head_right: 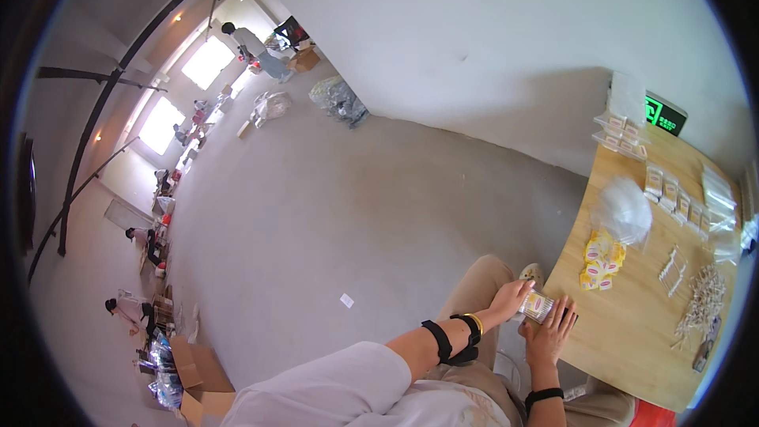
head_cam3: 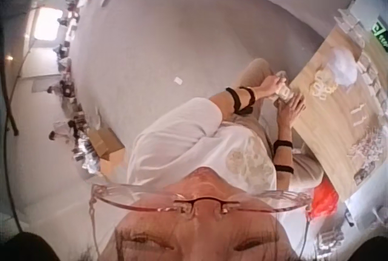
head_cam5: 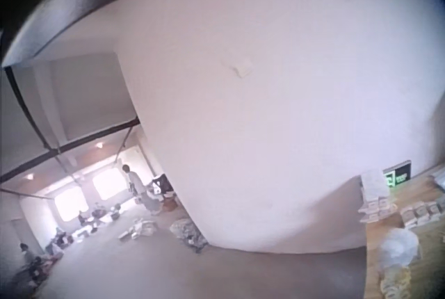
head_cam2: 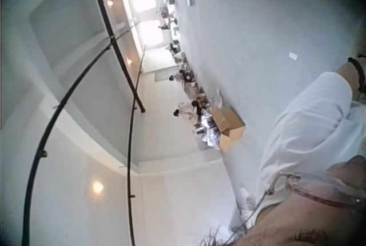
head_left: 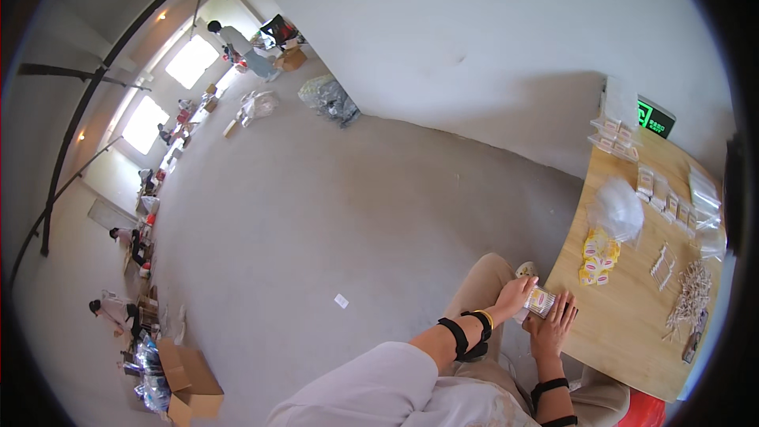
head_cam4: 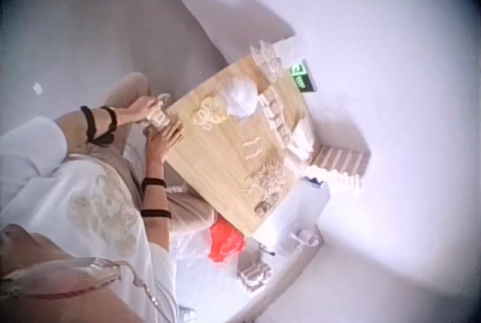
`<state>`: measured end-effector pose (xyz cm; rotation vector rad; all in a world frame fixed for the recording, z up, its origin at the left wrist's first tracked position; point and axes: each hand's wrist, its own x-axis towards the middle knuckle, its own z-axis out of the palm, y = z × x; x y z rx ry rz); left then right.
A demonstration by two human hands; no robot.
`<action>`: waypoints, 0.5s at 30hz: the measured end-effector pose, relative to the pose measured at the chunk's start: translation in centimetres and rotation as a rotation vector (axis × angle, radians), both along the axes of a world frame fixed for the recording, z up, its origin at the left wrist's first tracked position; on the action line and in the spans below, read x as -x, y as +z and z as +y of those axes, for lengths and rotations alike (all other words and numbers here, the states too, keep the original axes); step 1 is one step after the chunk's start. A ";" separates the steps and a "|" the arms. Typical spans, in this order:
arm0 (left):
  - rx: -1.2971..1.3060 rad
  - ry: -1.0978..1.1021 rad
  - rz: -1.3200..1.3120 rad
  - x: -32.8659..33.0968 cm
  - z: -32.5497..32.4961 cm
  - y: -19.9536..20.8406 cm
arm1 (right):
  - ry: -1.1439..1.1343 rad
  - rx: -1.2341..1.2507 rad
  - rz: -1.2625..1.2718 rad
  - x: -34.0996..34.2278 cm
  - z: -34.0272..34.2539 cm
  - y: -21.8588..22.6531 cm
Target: Organizing and packing loose cotton swabs into small plastic bags.
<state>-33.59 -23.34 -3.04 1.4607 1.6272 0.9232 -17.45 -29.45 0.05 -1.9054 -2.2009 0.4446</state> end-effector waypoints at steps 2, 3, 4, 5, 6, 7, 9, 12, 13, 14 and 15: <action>-0.038 0.001 0.022 0.8 0.7 0.6 | 0.009 0.006 0.044 -0.6 0.5 -0.2; 0.018 -0.016 0.101 1.3 0.9 1.1 | 0.028 0.017 0.067 -1.0 0.5 -0.1; 0.072 -0.034 0.181 1.6 1.0 1.6 | 0.046 0.028 0.088 -1.4 0.5 -0.1; -0.031 0.039 0.238 2.0 1.0 2.0 | 0.058 -0.014 0.111 -1.5 0.6 -0.2; -0.036 0.036 0.240 2.5 1.1 2.3 | 0.055 -0.019 0.113 -1.9 0.8 -0.3; 0.004 0.080 0.233 3.2 1.4 2.7 | 0.075 -0.008 0.127 -2.3 0.9 -0.4; 0.024 0.164 0.127 4.9 1.6 3.4 | 0.110 -0.005 0.153 -2.1 1.1 -0.2; 0.067 0.171 0.057 5.8 1.9 5.9 | 0.133 0.003 0.185 -2.3 0.7 0.2; 0.067 0.178 0.064 5.7 2.0 7.1 | 0.126 -0.021 0.201 -2.4 0.5 -0.2; 0.071 0.109 0.071 4.5 2.0 9.0 | 0.105 -0.037 0.213 -2.9 0.0 -0.8; 0.062 0.057 0.083 4.2 1.9 10.0 | 0.116 -0.039 0.221 -3.1 0.1 -1.2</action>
